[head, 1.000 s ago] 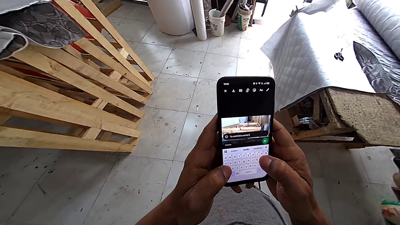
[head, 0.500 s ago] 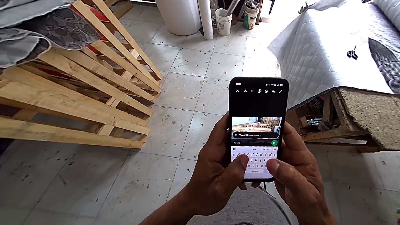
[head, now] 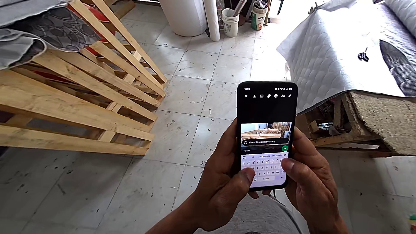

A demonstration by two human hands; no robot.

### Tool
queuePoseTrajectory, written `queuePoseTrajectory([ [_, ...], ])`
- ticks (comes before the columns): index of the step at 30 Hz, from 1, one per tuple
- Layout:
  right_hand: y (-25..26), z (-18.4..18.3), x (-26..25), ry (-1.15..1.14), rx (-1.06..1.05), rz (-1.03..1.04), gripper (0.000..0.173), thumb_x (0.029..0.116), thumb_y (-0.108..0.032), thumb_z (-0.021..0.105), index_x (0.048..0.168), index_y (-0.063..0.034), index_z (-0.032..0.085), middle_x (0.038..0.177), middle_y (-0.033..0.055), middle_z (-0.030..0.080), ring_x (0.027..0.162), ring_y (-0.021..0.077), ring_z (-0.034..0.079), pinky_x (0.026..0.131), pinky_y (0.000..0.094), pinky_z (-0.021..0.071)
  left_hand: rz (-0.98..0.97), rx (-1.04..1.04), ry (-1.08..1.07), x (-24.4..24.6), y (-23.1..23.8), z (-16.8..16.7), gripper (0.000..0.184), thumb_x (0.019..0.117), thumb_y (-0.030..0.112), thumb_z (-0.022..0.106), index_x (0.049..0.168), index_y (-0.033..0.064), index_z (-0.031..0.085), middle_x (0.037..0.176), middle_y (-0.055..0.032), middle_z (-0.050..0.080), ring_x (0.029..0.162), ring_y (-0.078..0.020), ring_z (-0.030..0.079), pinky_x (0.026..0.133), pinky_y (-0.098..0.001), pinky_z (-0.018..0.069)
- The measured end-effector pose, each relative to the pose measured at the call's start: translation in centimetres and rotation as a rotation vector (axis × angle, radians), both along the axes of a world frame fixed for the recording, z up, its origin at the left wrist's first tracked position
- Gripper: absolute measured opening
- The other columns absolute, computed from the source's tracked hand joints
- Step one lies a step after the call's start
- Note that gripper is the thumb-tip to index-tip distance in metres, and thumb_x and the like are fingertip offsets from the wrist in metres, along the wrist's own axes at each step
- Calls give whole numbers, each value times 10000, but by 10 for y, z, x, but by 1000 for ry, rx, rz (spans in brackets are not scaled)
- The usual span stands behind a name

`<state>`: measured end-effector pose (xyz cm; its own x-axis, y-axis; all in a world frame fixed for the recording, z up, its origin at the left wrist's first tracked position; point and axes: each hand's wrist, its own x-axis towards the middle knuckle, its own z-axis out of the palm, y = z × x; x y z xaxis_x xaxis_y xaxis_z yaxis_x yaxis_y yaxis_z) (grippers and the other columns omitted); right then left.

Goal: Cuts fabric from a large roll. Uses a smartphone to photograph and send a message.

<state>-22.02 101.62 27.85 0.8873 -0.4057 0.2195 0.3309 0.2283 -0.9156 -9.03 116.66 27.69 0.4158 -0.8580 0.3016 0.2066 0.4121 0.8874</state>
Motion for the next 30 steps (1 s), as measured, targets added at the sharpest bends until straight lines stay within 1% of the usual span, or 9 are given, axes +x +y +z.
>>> queuePoseTrajectory([
  [3,1,0,0,-26,2,16,522,1032,-145,470,1550,-154,410,1234,149,651,937,212,720,648,357,645,89,44,-19,-4,-3,3,621,1033,84,522,1585,222,273,1230,-122,661,871,-222,737,552,-316,639],
  [5,5,2,1,-18,-6,9,554,1016,-159,546,1548,-158,392,1217,150,660,906,210,723,639,343,642,147,87,-31,-7,-5,4,618,1018,54,527,1570,219,303,1200,-113,673,835,-207,738,538,-305,633],
  [8,14,7,5,78,-60,-119,636,953,-125,690,1520,-167,405,1118,137,695,811,204,733,594,320,642,102,57,-48,-6,-4,1,627,1028,114,499,1598,205,254,1270,-112,639,924,-201,718,599,-300,635],
  [11,20,9,10,141,-99,-236,675,895,-79,746,1485,-163,430,1049,129,713,742,203,734,524,305,629,33,23,-81,-4,-3,-2,668,1018,140,465,1624,178,186,1351,-115,593,1026,-207,690,677,-314,639],
  [13,20,8,9,143,-114,-254,675,890,-81,743,1485,-167,435,1048,120,711,742,199,732,519,303,628,19,26,-106,-4,-3,-2,719,986,75,462,1630,183,162,1370,-105,580,1061,-195,678,726,-314,637],
  [16,13,3,4,68,-78,-144,616,959,-186,656,1519,-179,399,1131,131,686,794,200,728,557,319,631,25,37,-93,-4,-2,-1,724,976,14,446,1625,198,184,1339,-126,601,1005,-234,707,667,-355,654],
  [19,10,2,3,38,-55,-94,574,985,-184,579,1530,-179,399,1153,143,675,816,202,725,563,327,627,-1,20,-75,-1,-1,-1,708,985,48,449,1627,199,192,1339,-138,601,999,-253,711,653,-371,657],
  [25,13,6,7,84,-85,-172,484,1012,-175,607,1470,-181,454,1071,135,690,778,202,727,550,317,628,-37,-11,-59,-2,-1,-2,730,987,88,473,1635,192,152,1375,-129,579,1066,-237,688,718,-360,652],
  [30,8,3,3,14,-21,-80,545,1001,-192,590,1516,-163,416,1149,145,675,833,192,722,579,313,624,-39,-8,-42,0,-2,-2,726,981,44,461,1628,202,173,1355,-137,590,1029,-253,704,674,-371,658],
])
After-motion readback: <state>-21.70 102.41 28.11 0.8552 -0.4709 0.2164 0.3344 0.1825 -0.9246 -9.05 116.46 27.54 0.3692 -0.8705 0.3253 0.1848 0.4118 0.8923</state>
